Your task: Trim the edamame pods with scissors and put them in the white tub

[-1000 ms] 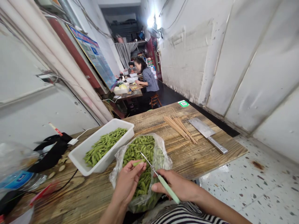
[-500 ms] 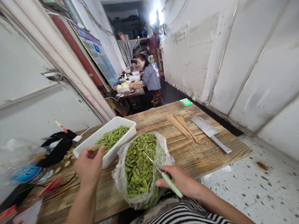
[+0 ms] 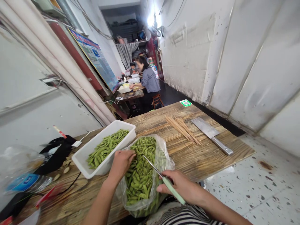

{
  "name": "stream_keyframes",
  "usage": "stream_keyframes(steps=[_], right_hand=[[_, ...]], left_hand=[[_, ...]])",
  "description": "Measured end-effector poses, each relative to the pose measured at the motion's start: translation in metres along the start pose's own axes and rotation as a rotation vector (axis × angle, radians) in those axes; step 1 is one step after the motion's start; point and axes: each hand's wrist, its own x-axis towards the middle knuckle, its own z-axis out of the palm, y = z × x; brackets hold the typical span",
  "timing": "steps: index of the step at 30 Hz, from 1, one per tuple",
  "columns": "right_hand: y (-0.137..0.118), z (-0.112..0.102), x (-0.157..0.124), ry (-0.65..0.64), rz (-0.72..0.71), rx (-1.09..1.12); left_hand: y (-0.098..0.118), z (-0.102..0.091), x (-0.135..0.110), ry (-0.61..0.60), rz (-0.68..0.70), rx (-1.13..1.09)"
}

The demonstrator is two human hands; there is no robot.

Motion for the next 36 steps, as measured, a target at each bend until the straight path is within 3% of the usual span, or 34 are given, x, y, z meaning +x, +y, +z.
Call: stream_keyframes(steps=[3, 8, 11, 14, 22, 32, 36], right_hand=[[0.004, 0.001, 0.001, -0.027, 0.034, 0.076], [0.001, 0.003, 0.002, -0.090, 0.008, 0.156], [-0.005, 0.003, 0.001, -0.096, -0.029, 0.124], [-0.010, 0.004, -0.001, -0.096, -0.023, 0.101], [-0.012, 0.007, 0.003, -0.043, -0.025, 0.044], [-0.025, 0.003, 0.000, 0.023, -0.104, -0.303], [-0.023, 0.002, 0.000, 0.039, -0.099, -0.340]], left_hand=[[0.007, -0.006, -0.008, 0.135, -0.135, -0.254], [0.042, 0.000, -0.026, 0.205, -0.560, -1.131], [0.060, 0.003, -0.033, 0.290, -0.653, -1.381], [0.071, 0.002, -0.037, 0.310, -0.693, -1.478], [0.084, 0.003, -0.047, 0.123, -0.723, -1.534], [0.090, -0.001, -0.053, -0.028, -0.720, -1.502], [0.092, -0.002, -0.055, -0.109, -0.692, -1.500]])
